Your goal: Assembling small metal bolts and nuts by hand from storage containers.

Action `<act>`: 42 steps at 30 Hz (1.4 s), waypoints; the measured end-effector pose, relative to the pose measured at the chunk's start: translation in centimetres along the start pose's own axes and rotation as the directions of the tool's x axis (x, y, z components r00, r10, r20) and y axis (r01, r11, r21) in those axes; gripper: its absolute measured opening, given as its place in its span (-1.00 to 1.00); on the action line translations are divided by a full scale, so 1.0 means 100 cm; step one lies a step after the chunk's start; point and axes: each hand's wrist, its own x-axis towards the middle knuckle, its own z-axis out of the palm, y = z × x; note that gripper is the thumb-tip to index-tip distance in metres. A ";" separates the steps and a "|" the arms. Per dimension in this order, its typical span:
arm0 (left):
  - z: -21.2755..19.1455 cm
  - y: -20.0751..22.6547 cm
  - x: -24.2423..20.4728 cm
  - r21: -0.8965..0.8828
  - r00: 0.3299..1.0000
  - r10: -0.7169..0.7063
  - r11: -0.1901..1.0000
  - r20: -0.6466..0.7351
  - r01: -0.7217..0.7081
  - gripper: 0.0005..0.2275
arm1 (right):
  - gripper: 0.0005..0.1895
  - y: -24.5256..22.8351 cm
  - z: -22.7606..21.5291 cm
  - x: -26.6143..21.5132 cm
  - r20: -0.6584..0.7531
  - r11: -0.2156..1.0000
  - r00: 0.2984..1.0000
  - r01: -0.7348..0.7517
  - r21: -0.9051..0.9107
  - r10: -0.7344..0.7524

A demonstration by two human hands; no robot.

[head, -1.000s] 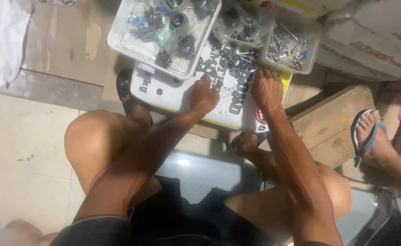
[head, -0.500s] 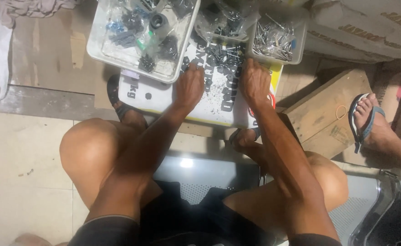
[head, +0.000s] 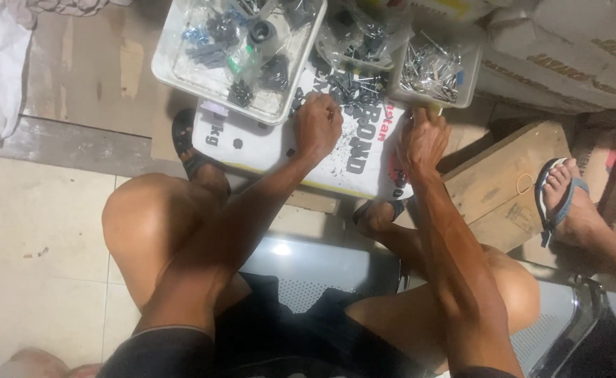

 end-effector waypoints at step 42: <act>-0.106 0.123 -0.006 -0.648 0.989 0.038 0.759 0.145 0.066 -0.92 | -0.88 -0.111 -0.235 0.015 0.305 0.563 0.938 -0.162 0.811 -0.168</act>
